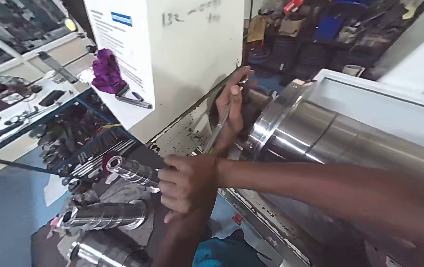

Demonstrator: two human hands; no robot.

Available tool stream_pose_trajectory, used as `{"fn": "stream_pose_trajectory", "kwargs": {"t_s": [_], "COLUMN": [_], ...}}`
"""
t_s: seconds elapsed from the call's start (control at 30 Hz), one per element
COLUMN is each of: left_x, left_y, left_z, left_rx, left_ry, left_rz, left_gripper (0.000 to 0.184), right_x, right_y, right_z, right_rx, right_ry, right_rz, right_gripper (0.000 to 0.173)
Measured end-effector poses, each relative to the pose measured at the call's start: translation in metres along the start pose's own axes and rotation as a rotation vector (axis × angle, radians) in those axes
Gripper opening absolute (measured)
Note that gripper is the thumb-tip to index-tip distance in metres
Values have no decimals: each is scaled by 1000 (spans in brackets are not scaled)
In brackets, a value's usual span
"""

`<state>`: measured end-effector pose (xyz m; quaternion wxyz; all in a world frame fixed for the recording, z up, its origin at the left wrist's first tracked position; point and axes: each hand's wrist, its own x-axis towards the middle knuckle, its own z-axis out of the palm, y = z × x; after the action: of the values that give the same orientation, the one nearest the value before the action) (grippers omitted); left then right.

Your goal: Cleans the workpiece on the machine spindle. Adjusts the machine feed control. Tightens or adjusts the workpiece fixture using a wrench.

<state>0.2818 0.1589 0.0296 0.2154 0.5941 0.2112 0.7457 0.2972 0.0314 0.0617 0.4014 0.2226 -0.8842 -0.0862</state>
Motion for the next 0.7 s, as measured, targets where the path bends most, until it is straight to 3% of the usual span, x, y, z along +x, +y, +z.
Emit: {"fn": "stream_pose_trajectory", "kwargs": {"t_s": [0.2,0.37,0.43,0.53,0.7], "left_x": [0,-1,0,-3,-1], "left_y": [-2,2,2,0,-3], "left_z": [0,0,-1,-3,-5], "left_rx": [-21,12,34,11,10], "left_ry": [12,-13,-19,-18,-65], "left_rz": [49,32,27,29,64], "left_gripper": [71,78,78,75,79], "right_x": [2,2,0,-9,-19], "right_y": [2,-3,-12,-37,-78], "right_z": [-1,-11,-29,-69,-159], "right_rx": [-19,-27,-4,52,-86], "right_ry": [-29,-2,11,0,-184], "right_rz": [-9,-11,-15,21,133], "right_gripper": [60,53,42,45,21]}}
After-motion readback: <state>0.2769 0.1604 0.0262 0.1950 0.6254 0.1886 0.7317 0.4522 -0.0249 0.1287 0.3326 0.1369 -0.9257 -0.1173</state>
